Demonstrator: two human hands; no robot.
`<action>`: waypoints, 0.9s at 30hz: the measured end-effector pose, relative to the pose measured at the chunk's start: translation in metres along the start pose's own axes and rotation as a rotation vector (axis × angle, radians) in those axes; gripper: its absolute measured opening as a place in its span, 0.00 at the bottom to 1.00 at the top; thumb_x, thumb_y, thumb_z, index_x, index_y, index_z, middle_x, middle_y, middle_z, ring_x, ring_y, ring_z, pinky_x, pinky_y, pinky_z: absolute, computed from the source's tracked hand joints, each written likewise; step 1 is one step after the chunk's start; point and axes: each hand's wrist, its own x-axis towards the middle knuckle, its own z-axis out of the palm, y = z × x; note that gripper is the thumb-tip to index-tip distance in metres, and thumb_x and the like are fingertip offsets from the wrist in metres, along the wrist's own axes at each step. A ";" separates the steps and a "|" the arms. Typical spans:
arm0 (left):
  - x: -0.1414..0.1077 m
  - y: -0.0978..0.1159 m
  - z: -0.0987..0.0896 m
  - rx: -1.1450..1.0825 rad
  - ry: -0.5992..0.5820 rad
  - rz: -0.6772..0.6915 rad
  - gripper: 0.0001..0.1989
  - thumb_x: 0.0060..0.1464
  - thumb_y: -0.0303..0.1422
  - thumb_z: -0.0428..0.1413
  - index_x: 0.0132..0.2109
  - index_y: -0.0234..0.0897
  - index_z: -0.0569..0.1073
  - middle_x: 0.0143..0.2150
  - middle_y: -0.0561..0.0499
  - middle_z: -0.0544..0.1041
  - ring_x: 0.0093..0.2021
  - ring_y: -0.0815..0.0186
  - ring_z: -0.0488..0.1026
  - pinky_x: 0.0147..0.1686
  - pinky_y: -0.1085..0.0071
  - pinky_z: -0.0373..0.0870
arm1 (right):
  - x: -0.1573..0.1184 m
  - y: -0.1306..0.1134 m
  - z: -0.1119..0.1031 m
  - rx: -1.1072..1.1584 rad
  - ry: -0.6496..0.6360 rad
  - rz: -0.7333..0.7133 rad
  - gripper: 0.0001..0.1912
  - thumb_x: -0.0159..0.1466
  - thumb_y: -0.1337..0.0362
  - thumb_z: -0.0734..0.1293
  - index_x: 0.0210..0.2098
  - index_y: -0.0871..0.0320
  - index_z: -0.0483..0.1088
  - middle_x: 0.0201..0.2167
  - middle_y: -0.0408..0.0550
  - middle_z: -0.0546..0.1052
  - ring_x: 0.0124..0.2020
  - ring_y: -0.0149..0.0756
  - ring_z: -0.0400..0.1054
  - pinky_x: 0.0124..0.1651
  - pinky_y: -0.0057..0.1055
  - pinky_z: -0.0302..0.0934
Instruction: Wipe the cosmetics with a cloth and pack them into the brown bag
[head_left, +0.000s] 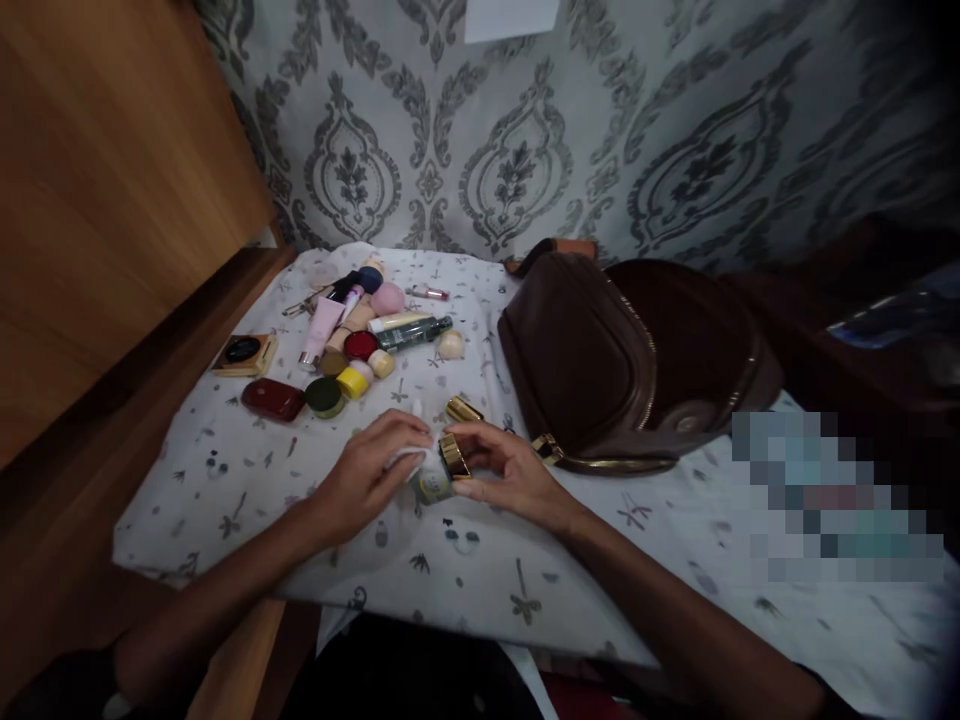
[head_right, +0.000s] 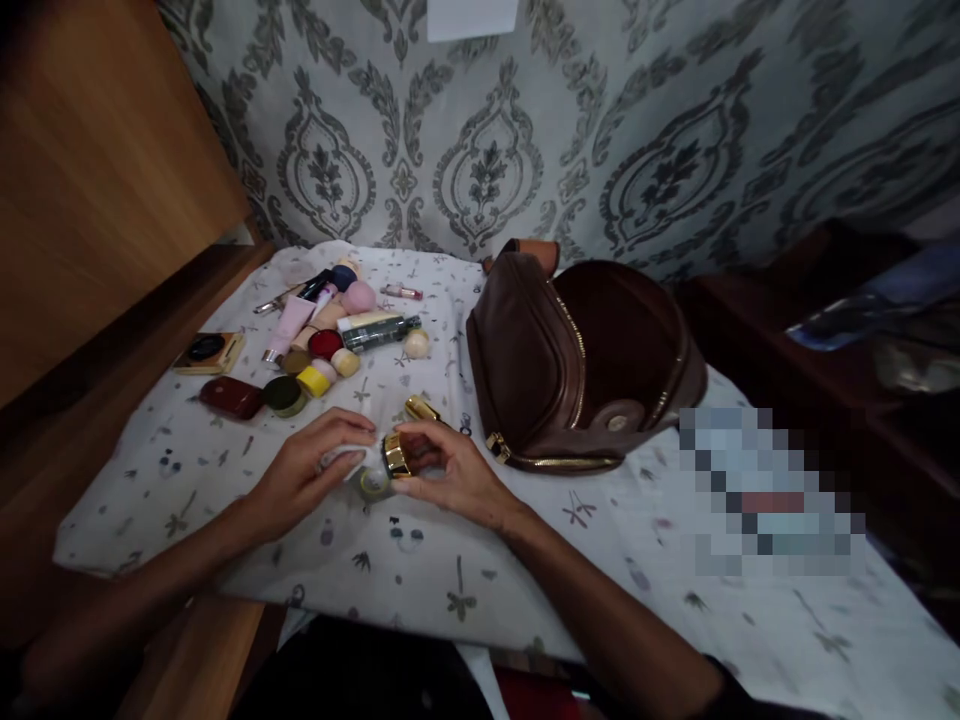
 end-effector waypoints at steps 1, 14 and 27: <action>-0.003 0.004 0.001 0.044 -0.001 0.043 0.09 0.66 0.28 0.48 0.48 0.39 0.71 0.49 0.45 0.72 0.50 0.62 0.71 0.50 0.64 0.70 | 0.000 0.001 0.000 0.002 0.007 -0.006 0.27 0.54 0.57 0.76 0.51 0.55 0.68 0.40 0.47 0.76 0.42 0.37 0.72 0.47 0.38 0.68; -0.008 0.016 0.012 0.244 0.107 0.057 0.09 0.66 0.28 0.47 0.49 0.38 0.71 0.48 0.44 0.73 0.49 0.64 0.72 0.48 0.67 0.72 | -0.002 0.002 0.001 -0.108 -0.056 -0.100 0.29 0.60 0.56 0.70 0.59 0.54 0.64 0.49 0.53 0.72 0.49 0.40 0.69 0.48 0.37 0.67; -0.032 0.023 0.034 0.585 0.110 0.293 0.17 0.63 0.22 0.48 0.57 0.33 0.67 0.52 0.39 0.74 0.55 0.57 0.67 0.50 0.59 0.73 | 0.007 0.020 0.011 -0.025 0.099 -0.056 0.25 0.57 0.55 0.71 0.52 0.55 0.67 0.43 0.51 0.75 0.39 0.38 0.71 0.38 0.34 0.67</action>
